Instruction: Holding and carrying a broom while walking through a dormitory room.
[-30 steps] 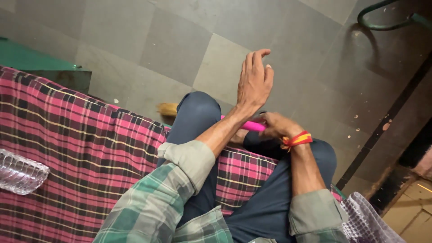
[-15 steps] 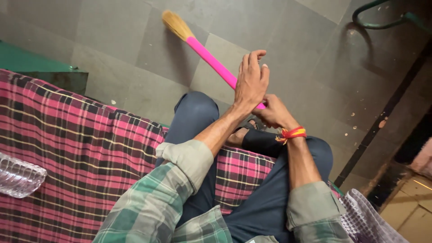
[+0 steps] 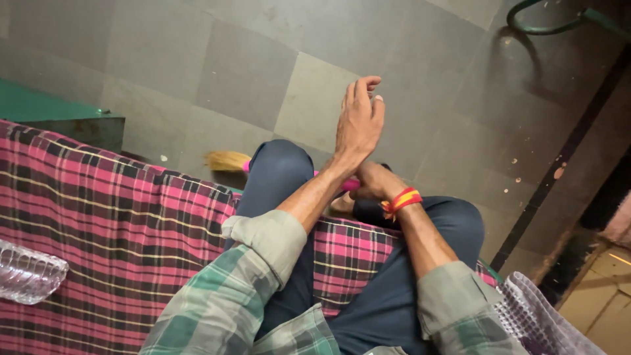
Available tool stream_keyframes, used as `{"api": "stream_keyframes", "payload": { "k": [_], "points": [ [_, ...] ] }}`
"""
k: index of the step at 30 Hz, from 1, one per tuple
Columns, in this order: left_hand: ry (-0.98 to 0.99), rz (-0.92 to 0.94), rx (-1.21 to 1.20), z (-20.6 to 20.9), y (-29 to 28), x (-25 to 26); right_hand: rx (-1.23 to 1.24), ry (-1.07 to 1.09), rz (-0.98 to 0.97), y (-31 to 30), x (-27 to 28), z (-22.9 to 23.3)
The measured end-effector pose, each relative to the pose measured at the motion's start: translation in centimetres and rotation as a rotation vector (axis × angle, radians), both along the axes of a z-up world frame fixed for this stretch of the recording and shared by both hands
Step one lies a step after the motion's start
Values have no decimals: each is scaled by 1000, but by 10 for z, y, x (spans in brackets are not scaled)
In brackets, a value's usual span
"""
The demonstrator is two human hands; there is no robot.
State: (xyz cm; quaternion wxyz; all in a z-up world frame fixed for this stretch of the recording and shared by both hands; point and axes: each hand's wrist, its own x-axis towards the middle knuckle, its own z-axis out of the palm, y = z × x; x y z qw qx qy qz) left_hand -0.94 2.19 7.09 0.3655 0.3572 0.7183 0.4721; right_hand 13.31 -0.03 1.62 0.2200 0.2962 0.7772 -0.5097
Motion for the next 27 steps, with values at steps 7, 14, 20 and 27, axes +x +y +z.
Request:
{"api": "stream_keyframes", "payload": {
  "k": [7,14,20,27],
  "points": [
    [-5,-5,-3,-5,0,-2,-28,4,-274,2,-13,-9],
    [41,7,25,-3,-3,-5,162,-18,-486,34,-3,23],
    [38,5,54,6,-14,-9,-51,232,-971,38,2,38],
    [76,-146,-3,6,-25,-6,-181,228,-1567,32,55,-25]
  ]
}}
